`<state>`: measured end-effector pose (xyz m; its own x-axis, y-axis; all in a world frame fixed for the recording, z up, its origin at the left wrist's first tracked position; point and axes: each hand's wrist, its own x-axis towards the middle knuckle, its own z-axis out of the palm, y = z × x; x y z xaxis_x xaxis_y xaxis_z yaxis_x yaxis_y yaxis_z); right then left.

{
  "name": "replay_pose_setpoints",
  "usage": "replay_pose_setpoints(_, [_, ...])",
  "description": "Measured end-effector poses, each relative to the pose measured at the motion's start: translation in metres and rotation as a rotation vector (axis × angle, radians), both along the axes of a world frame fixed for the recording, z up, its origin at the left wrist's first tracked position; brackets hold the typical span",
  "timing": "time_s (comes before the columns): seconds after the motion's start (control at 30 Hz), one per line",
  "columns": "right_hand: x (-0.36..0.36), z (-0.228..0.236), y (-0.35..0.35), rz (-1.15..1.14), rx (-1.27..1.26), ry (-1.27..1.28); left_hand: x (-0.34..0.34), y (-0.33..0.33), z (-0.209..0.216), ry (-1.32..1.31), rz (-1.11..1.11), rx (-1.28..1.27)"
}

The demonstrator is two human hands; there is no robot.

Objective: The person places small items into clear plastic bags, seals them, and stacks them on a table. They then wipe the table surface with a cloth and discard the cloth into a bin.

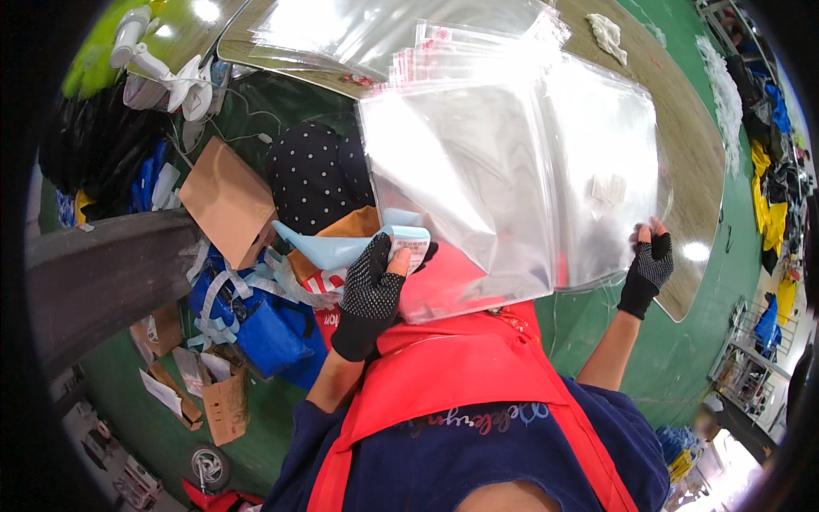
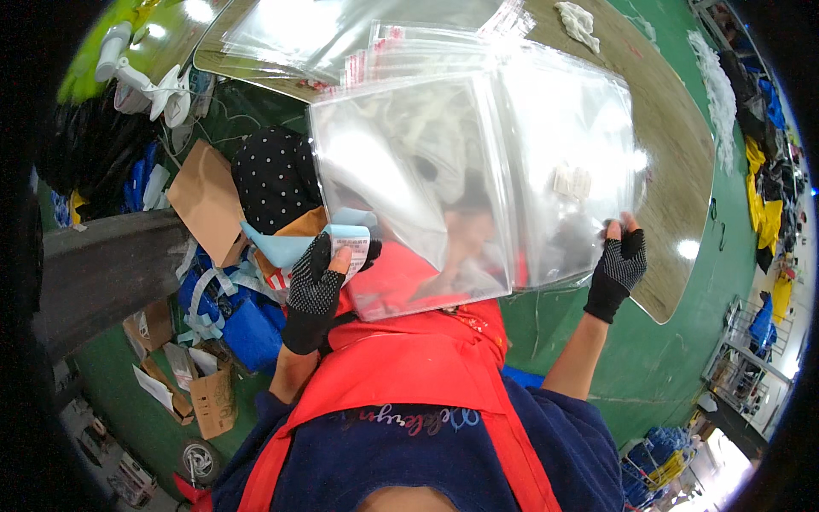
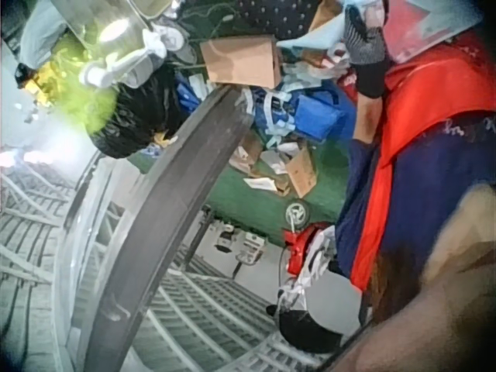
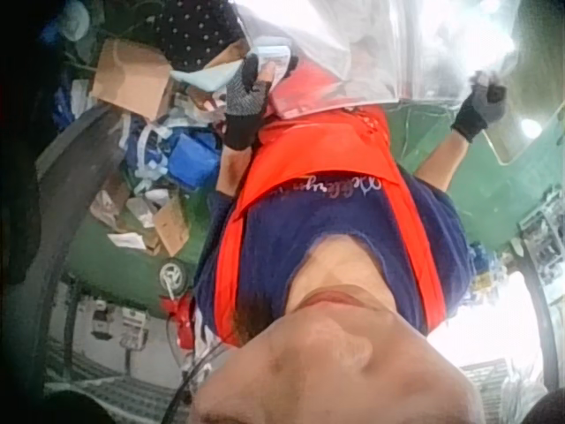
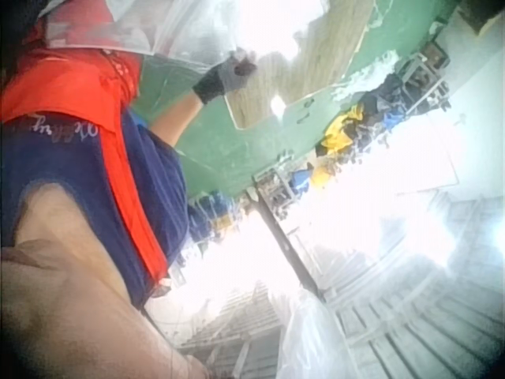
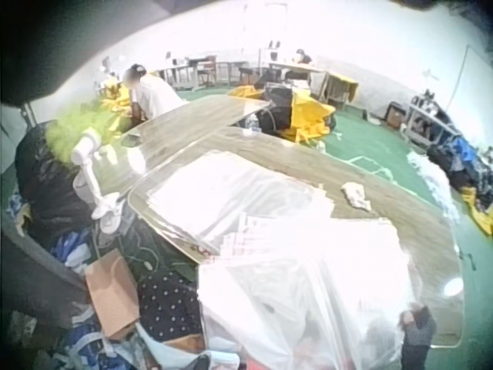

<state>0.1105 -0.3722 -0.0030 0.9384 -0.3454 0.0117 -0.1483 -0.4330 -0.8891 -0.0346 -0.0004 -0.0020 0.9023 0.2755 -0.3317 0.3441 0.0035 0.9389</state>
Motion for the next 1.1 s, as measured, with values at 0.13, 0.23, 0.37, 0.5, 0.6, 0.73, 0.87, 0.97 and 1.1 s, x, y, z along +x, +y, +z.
replay_pose_setpoints(0.13, [-0.007,0.03,0.07,-0.183,-0.762,-0.681,0.002,-0.006,0.018,-0.002,-0.016,-0.023])
replay_pose_setpoints(0.23, [-0.053,0.021,0.145,0.638,0.011,-0.159,-0.005,-0.014,0.027,0.007,-0.043,0.11])
replay_pose_setpoints(0.37, [-0.066,0.037,0.217,0.826,0.34,0.065,-0.003,-0.012,0.056,-0.01,-0.093,0.222])
replay_pose_setpoints(0.5, [-0.058,0.033,0.222,0.924,0.111,-0.173,-0.01,-0.001,0.065,0.184,-0.248,0.294])
replay_pose_setpoints(0.6, [-0.051,0.047,0.217,1.103,0.0,-0.225,-0.021,-0.001,0.046,0.073,-0.173,0.384])
replay_pose_setpoints(0.73, [-0.048,0.036,0.211,1.145,0.183,-0.08,-0.02,-0.001,0.051,-0.011,-0.202,0.45])
replay_pose_setpoints(0.87, [-0.042,0.018,0.208,0.947,0.379,0.034,-0.021,0.006,0.054,-0.021,-0.239,0.431])
replay_pose_setpoints(0.97, [-0.013,0.015,0.205,0.557,-0.255,-0.46,-0.042,0.046,0.031,0.147,-0.042,0.485])
replay_pose_setpoints(1.1, [-0.017,0.002,0.202,0.8,-0.685,-0.714,-0.108,0.177,0.023,0.071,0.634,0.808])
